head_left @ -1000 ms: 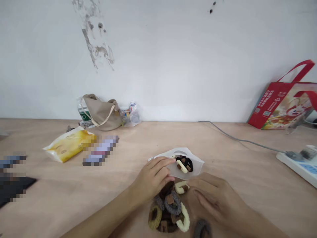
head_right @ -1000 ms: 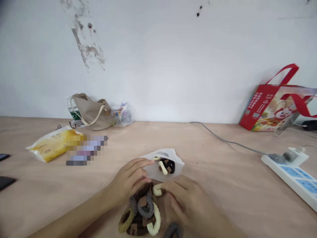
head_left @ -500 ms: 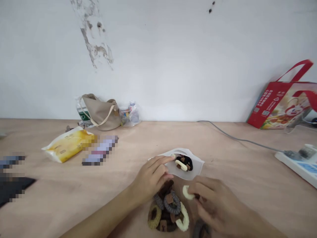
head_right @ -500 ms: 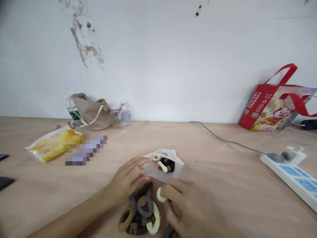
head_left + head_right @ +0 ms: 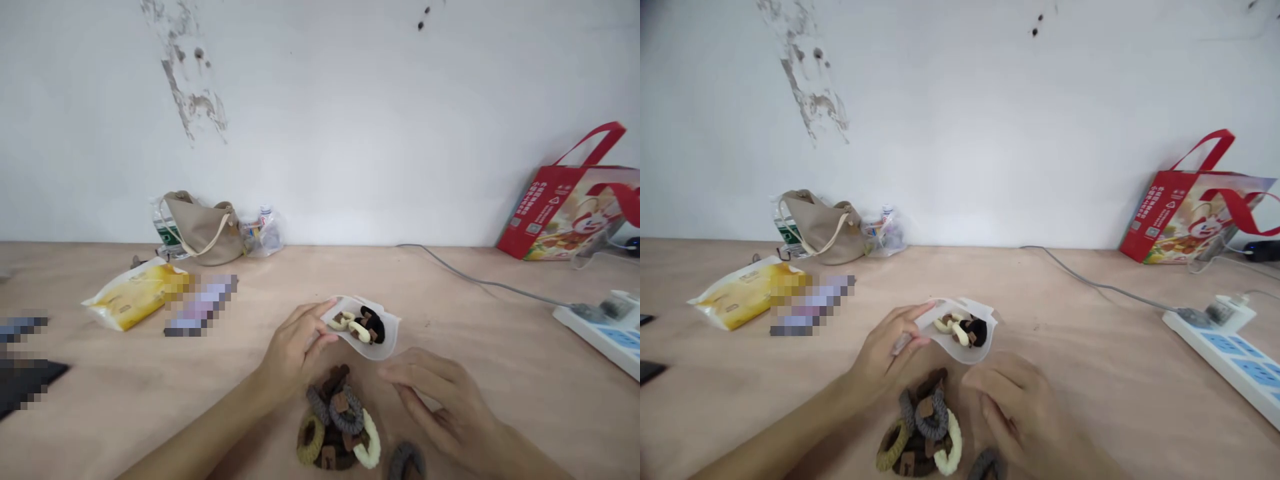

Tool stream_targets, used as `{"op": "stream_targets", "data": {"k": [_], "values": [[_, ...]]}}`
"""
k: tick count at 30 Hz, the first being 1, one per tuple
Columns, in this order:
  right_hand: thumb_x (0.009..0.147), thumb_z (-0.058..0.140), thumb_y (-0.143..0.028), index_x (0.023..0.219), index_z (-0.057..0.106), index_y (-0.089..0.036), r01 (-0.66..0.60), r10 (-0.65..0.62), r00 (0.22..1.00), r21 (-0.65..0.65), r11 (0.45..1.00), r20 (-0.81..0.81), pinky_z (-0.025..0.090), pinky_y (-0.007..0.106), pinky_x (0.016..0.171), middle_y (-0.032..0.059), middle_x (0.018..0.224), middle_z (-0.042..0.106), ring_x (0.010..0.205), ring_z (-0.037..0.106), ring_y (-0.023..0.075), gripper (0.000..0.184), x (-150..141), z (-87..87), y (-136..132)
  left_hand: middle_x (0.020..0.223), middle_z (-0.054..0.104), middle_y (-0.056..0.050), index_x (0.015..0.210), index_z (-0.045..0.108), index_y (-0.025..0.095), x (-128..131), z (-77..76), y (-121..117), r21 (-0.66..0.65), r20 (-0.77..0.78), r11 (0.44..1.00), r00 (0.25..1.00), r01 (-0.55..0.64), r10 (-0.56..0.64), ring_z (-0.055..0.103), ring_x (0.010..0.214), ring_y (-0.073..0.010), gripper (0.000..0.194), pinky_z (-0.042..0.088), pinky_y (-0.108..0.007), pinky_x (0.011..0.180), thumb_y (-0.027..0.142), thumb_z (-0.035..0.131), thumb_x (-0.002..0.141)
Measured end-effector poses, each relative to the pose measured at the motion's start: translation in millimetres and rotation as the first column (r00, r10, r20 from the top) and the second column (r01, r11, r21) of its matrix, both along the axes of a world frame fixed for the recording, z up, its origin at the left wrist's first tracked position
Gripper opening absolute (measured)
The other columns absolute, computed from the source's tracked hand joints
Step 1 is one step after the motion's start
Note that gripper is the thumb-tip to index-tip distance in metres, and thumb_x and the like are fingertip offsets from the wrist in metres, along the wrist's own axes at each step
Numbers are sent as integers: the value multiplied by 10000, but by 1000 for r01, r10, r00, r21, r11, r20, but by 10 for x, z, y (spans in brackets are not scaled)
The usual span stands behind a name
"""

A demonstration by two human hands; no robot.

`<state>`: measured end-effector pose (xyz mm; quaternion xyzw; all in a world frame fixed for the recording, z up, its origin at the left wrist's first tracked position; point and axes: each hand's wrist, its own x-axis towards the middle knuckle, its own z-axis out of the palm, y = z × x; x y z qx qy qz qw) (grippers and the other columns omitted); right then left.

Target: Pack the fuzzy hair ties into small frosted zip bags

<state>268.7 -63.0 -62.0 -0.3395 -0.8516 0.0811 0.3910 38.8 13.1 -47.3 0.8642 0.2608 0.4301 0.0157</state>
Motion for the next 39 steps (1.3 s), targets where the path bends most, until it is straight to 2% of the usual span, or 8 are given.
{"op": "stream_targets", "data": {"k": [4, 8, 14, 20, 23, 27, 33, 39], "values": [[805, 442, -29, 1065, 513, -227, -13, 12, 999, 18, 1000, 32, 492, 233, 700, 42, 880, 662, 797, 615, 145, 335, -74, 66, -60, 1188, 617, -98, 788, 498, 194, 26, 7, -28, -16, -16, 998, 998, 56, -56, 574, 1064, -191, 88, 506, -346, 863, 176, 513, 873], [844, 470, -92, 1075, 557, -202, -52, 52, 989, -1, 999, 140, 481, 237, 812, 69, 1049, 662, 927, 610, 153, 270, -188, 93, -69, 1211, 606, -86, 811, 511, 190, 51, 10, -47, -17, -62, 994, 992, 107, -108, 549, 1092, -179, 67, 494, -318, 877, 153, 537, 861], [862, 496, -139, 1182, 525, -220, -74, 86, 947, -48, 996, 311, 451, 262, 895, 34, 1187, 612, 1032, 569, 164, 331, -295, -1, -34, 1174, 624, -90, 803, 511, 185, 48, 1, -37, 14, -81, 990, 987, 140, -138, 555, 1068, -184, 70, 497, -325, 877, 158, 543, 859], [825, 571, -229, 1028, 567, -202, -8, 32, 937, -72, 997, 347, 479, 312, 856, 47, 1158, 611, 998, 576, 210, 204, -378, -109, -37, 1137, 641, -90, 790, 523, 186, 75, -6, -39, 56, -132, 985, 979, 162, -153, 572, 1029, -201, 73, 509, -343, 863, 169, 557, 852], [821, 551, -191, 964, 567, -201, -5, 8, 949, -13, 1000, 314, 484, 293, 832, 45, 1108, 627, 981, 581, 189, 144, -396, -150, -37, 1131, 644, -88, 791, 525, 181, 76, -9, -28, 54, -130, 985, 980, 162, -154, 566, 1039, -190, 72, 500, -338, 880, 167, 561, 852], [826, 498, -145, 901, 570, -188, -24, -17, 979, 197, 980, 203, 500, 248, 757, 59, 1026, 652, 882, 610, 156, 112, -359, -95, -47, 1133, 641, -102, 803, 531, 174, 69, -17, -24, 63, -137, 982, 977, 176, -166, 559, 1053, -193, 60, 497, -343, 885, 172, 553, 858], [885, 424, -145, 1099, 542, -190, 357, -392, 916, 264, 896, 90, 528, 344, 745, 119, 1131, 597, 957, 600, 217, 248, -229, -29, 8, 1165, 627, -100, 782, 520, 176, 60, -35, -38, 59, -152, 987, 978, 151, -141, 546, 1069, -196, 83, 495, -342, 886, 145, 554, 851], [845, 412, -59, 1008, 570, -163, 89, -120, 985, 232, 969, 126, 516, 289, 694, 67, 930, 655, 772, 599, 165, 250, -326, -35, -53, 1186, 618, -106, 784, 528, 168, 63, -35, -33, 93, -167, 983, 976, 158, -141, 537, 1074, -193, 77, 494, -337, 898, 176, 561, 854]]}}
